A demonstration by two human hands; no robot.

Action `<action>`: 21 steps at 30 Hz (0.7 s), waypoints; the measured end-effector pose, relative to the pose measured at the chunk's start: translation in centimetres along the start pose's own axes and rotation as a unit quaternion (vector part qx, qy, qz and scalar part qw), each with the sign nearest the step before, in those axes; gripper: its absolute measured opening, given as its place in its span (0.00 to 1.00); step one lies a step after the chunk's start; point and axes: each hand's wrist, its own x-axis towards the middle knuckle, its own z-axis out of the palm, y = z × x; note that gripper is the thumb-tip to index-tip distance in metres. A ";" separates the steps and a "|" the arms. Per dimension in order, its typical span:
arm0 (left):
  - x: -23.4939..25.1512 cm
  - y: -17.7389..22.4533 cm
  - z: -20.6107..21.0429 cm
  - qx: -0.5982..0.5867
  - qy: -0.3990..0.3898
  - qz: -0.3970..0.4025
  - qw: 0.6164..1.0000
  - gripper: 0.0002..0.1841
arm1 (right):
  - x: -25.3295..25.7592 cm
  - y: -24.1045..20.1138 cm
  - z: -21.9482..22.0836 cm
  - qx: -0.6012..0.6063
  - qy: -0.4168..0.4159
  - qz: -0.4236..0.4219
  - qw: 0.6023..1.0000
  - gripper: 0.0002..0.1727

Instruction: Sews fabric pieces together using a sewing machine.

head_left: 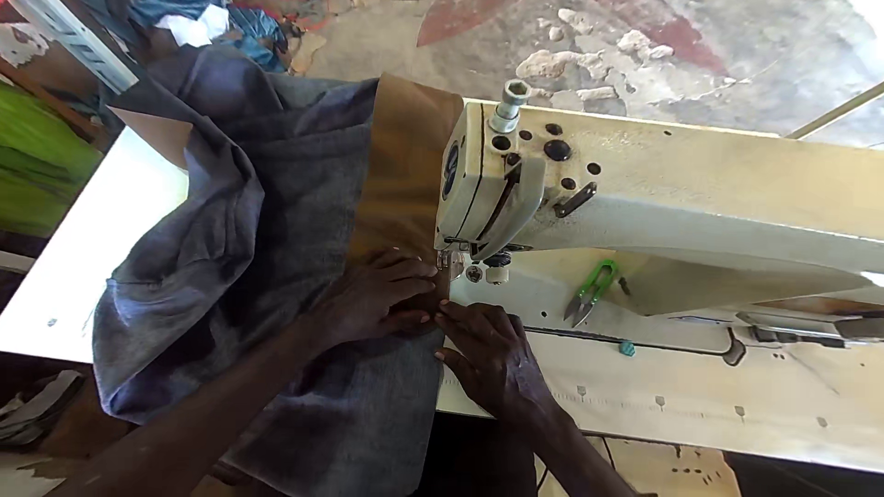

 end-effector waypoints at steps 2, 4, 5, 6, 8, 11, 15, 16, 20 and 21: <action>0.3 -0.4 0.0 0.000 0.012 0.006 1.000 0.24 | 0.2 0.1 0.0 -0.008 0.000 0.002 1.000 0.23; 0.7 -1.1 0.2 -0.002 0.026 0.016 1.000 0.24 | 0.5 0.3 0.1 -0.015 -0.002 0.006 1.000 0.24; 0.9 -1.3 0.2 0.000 0.031 0.020 0.999 0.24 | 0.7 0.5 0.1 -0.017 -0.004 0.007 1.000 0.25; 1.1 -1.5 0.2 0.001 0.033 0.021 0.999 0.23 | 0.9 0.6 0.1 -0.020 -0.004 0.009 1.000 0.26; 1.6 -1.9 0.0 0.007 0.035 0.021 0.999 0.24 | 1.3 0.7 0.0 -0.026 -0.007 0.011 1.000 0.27; 2.2 -2.3 -0.3 0.015 0.036 0.022 0.999 0.23 | 1.9 0.8 0.1 -0.038 -0.006 0.017 0.999 0.28; 2.8 -2.7 -0.5 0.015 0.035 0.021 0.999 0.23 | 2.1 0.9 0.4 -0.052 -0.009 0.029 0.998 0.29; 2.9 -2.7 -0.5 0.015 0.041 0.022 0.999 0.22 | 2.1 0.8 0.5 -0.056 -0.012 0.033 0.998 0.30; 3.5 -3.1 -0.5 0.020 0.051 0.025 0.998 0.21 | 2.3 0.7 0.6 -0.067 -0.017 0.051 0.996 0.30; 3.6 -3.1 -0.5 0.025 0.048 0.023 0.998 0.21 | 2.3 0.7 0.6 -0.063 -0.017 0.054 0.996 0.31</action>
